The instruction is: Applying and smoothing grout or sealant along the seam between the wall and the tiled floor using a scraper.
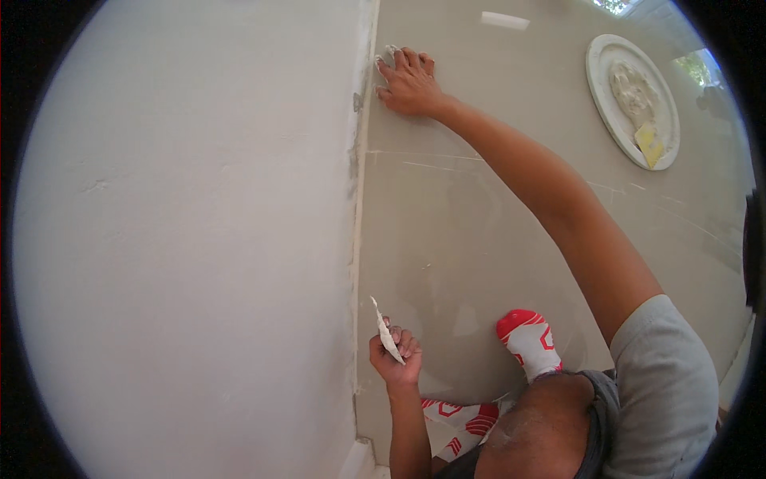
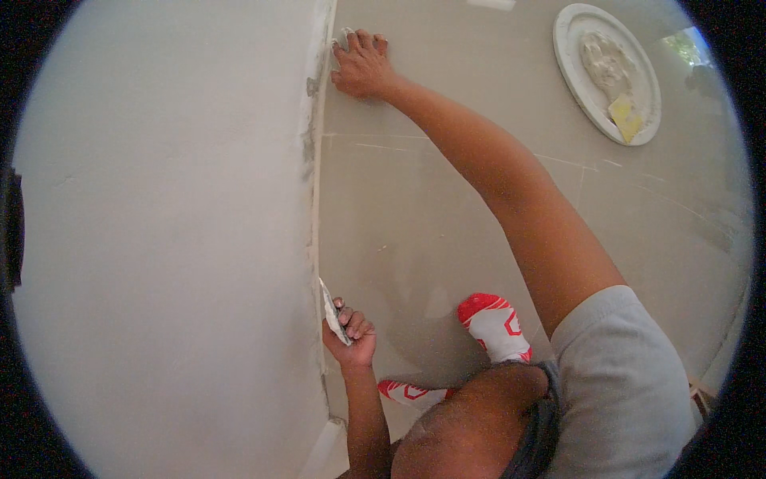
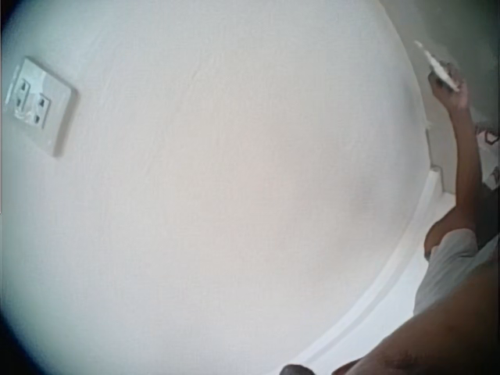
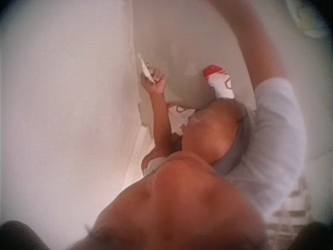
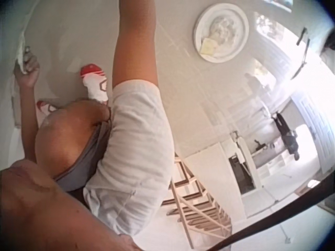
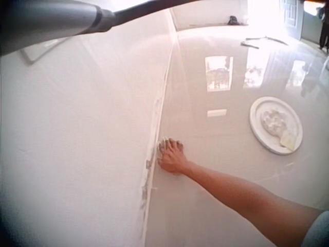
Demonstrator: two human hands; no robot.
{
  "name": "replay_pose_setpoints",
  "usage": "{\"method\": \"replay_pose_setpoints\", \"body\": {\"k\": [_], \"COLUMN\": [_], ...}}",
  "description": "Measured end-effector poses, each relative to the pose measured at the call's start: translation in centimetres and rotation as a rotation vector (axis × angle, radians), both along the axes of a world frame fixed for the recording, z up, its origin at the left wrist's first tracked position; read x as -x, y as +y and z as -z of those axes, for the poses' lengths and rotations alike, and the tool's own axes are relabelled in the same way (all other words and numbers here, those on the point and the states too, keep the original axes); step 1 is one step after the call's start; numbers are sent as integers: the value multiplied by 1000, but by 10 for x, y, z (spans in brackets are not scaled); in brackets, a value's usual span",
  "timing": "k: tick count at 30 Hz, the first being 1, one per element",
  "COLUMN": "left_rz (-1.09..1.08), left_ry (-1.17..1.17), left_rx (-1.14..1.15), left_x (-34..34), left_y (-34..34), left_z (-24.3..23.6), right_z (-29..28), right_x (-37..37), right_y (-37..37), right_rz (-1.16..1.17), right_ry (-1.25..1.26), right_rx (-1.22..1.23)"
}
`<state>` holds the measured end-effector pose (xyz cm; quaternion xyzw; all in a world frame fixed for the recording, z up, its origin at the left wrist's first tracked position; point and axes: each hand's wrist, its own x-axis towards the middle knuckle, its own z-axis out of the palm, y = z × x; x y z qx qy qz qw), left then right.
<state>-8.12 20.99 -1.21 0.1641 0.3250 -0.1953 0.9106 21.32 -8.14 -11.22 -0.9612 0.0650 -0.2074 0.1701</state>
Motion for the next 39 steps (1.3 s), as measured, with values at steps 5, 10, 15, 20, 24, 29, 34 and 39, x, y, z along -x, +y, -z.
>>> {"method": "replay_pose_setpoints", "body": {"k": [5, 10, 15, 20, 24, 29, 34, 39], "left_rz": [-25, 29, 273, 411, 419, 453, 354, 103], "left_ry": [61, 255, 12, -122, -118, -57, -40, 162], "left_rx": [-117, -426, -475, -515, -556, -634, -617, -574], "left_x": [-4, -25, -43, -50, -52, -50, -43, -49], "left_y": [-4, -22, -39, -48, -54, -49, -39, -29], "left_z": [-7, -15, -15, -23, -31, -28, -24, -26], "right_z": [-17, -74, -104, -118, -123, -117, -108, -49], "right_x": [30, 163, 221, 228, 229, 230, 215, 139], "right_y": [22, 49, 38, 33, 30, 35, 41, 22], "right_rz": [-56, -579, -677, -717, -736, -819, -906, -415], "right_ry": [69, 74, 271, 300, 263, 168, 200, 132], "right_rx": [-297, -916, -987, -860, -741, -691, -906, -616]}}
